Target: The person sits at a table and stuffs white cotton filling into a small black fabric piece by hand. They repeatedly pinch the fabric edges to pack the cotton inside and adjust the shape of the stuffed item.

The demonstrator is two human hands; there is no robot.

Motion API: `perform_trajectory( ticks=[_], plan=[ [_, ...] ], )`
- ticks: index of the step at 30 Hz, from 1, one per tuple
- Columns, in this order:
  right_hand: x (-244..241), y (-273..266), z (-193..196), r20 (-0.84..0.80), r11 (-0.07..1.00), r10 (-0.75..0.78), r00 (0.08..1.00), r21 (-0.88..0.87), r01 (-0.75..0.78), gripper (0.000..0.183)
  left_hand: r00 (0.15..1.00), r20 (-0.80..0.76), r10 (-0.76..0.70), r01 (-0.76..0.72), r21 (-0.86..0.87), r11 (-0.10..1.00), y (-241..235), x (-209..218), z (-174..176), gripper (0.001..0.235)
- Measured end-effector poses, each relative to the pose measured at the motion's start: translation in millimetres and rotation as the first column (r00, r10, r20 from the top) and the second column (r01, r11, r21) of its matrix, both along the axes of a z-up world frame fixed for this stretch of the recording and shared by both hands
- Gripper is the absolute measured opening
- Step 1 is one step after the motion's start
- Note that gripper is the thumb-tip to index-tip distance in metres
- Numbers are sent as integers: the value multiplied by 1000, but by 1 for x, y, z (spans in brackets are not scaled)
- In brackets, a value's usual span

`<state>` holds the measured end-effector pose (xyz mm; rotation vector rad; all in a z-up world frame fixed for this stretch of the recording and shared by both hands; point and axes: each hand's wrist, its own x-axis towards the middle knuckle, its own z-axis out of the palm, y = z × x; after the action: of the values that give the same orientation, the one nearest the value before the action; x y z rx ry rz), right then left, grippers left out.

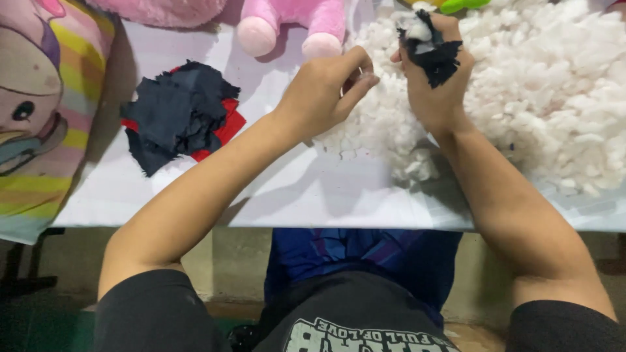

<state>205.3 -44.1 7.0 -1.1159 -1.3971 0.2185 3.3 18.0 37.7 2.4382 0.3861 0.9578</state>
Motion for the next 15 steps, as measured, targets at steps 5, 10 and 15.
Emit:
perform_trajectory(
  ticks=[5, 10, 15],
  plan=[
    [-6, -7, 2, -3, 993, 53, 999, -106, -53, 10, 985, 170, -11, 6, 30, 1000, -1, -12, 17, 21],
    [-6, -11, 0, 140, 992, 58, 988, -116, -42, 34, 981, 194, 17, -39, 112, 993, -1, -11, 21, 15],
    [-8, -11, 2, 91, 985, 101, 991, -148, -87, 24, 931, 363, 36, -52, 34, 998, -5, 1, 35, 19]
  ],
)
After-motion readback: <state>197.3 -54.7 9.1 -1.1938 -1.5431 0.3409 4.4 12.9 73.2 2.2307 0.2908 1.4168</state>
